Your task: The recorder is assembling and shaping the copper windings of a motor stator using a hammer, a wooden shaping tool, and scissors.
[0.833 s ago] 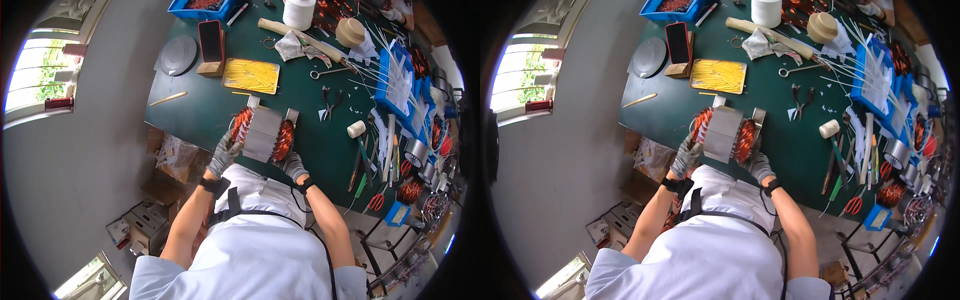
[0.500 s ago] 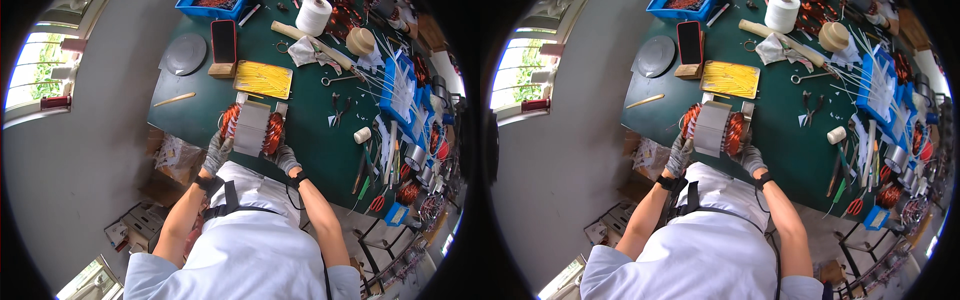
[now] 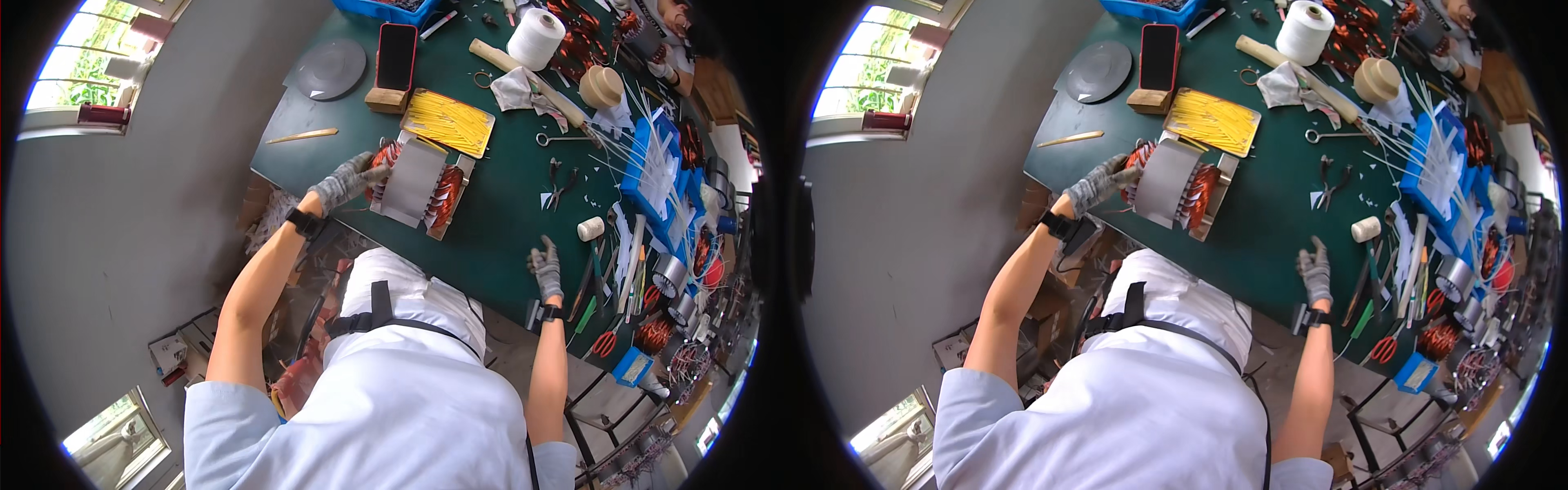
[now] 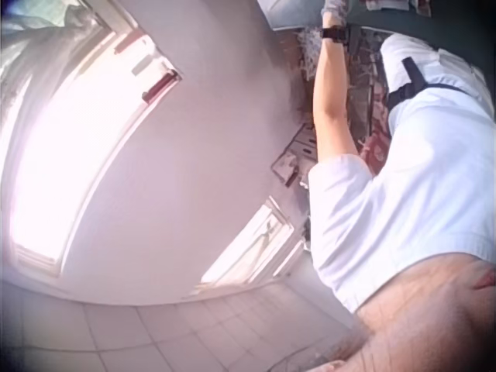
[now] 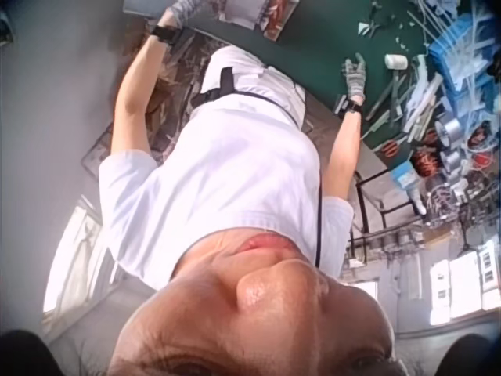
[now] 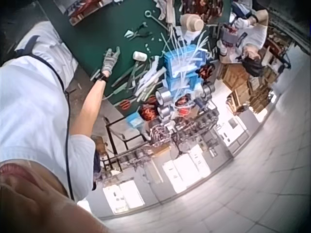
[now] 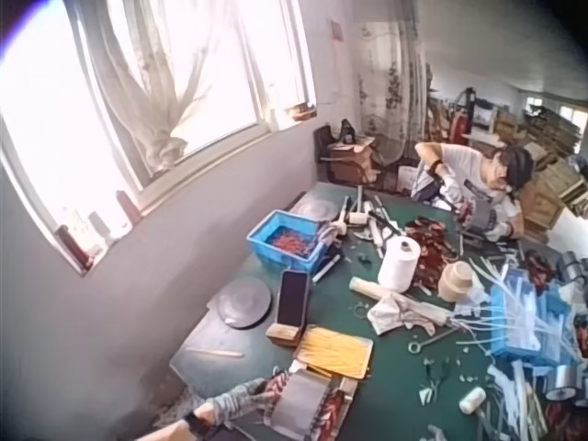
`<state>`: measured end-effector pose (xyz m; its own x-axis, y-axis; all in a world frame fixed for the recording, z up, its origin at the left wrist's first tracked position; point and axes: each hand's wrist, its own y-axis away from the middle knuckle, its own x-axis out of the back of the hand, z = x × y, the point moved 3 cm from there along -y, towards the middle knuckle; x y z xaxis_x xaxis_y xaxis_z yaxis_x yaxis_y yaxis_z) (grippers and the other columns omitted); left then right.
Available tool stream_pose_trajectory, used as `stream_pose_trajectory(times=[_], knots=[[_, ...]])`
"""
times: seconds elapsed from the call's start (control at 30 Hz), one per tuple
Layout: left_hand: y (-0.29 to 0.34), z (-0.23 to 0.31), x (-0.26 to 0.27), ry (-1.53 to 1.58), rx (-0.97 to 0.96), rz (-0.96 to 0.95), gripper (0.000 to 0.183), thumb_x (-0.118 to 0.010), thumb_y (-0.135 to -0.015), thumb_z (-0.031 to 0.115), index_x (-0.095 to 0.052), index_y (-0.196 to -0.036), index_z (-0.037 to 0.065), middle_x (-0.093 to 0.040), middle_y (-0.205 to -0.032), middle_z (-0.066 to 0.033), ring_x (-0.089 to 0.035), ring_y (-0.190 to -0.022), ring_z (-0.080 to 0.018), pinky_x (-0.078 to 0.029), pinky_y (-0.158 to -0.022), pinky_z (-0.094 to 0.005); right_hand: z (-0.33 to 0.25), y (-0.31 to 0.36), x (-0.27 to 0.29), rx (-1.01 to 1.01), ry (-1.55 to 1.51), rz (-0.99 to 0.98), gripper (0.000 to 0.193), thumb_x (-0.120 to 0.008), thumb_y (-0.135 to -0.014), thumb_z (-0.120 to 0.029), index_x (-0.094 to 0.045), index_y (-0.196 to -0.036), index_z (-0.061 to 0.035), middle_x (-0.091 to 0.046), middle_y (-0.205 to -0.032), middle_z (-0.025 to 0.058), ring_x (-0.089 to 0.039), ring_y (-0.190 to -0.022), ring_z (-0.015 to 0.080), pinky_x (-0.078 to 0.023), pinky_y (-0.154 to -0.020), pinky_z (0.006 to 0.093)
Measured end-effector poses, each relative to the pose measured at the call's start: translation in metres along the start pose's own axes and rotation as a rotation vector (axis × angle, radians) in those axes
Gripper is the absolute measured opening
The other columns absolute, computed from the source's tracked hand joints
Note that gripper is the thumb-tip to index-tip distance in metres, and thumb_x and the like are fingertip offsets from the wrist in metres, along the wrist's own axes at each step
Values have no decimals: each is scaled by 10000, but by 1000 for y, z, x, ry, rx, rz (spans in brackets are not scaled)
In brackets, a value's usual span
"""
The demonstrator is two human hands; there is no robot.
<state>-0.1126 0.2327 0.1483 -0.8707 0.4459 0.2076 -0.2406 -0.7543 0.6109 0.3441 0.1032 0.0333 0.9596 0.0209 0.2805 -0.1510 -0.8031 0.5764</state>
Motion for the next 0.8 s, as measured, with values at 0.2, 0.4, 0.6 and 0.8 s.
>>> stream_pose_trajectory(times=[0.2,0.4,0.6,0.8], knots=[[70,-79,43,-654,-44,457,173,-563,-856,169,-574,-998,72,-641,-835,-67,-597,-726,-194,-470,-668,-313,50,54,119,-283,-38,253,443,-480,-901,-183,-342,-1321,-186,-540,-691,30,-484,-485,96,-388,-399,211],[174,-114,286,-508,274,996,403,-482,-868,451,-647,-886,84,-659,-796,-112,-621,-728,-274,-464,-675,-366,36,49,155,-260,230,140,316,-483,-903,-199,-466,-1208,-120,-548,-707,11,-495,-516,85,-411,-438,216],[88,-66,336,-728,-26,1234,344,-497,-852,404,-626,-926,93,-649,-861,-131,-604,-809,-337,-462,-701,-408,-41,21,63,-43,249,32,290,-476,-910,-141,-490,-1192,-76,-543,-769,-9,-479,-607,51,-402,-529,184],[-83,-8,204,-1110,-67,569,389,-647,-734,259,-564,-1104,172,-505,-1219,-111,-482,-1116,-314,-388,-958,-389,-31,86,86,-68,379,80,247,-503,-895,-148,-530,-1122,-55,-552,-779,9,-452,-579,61,-399,-526,224]])
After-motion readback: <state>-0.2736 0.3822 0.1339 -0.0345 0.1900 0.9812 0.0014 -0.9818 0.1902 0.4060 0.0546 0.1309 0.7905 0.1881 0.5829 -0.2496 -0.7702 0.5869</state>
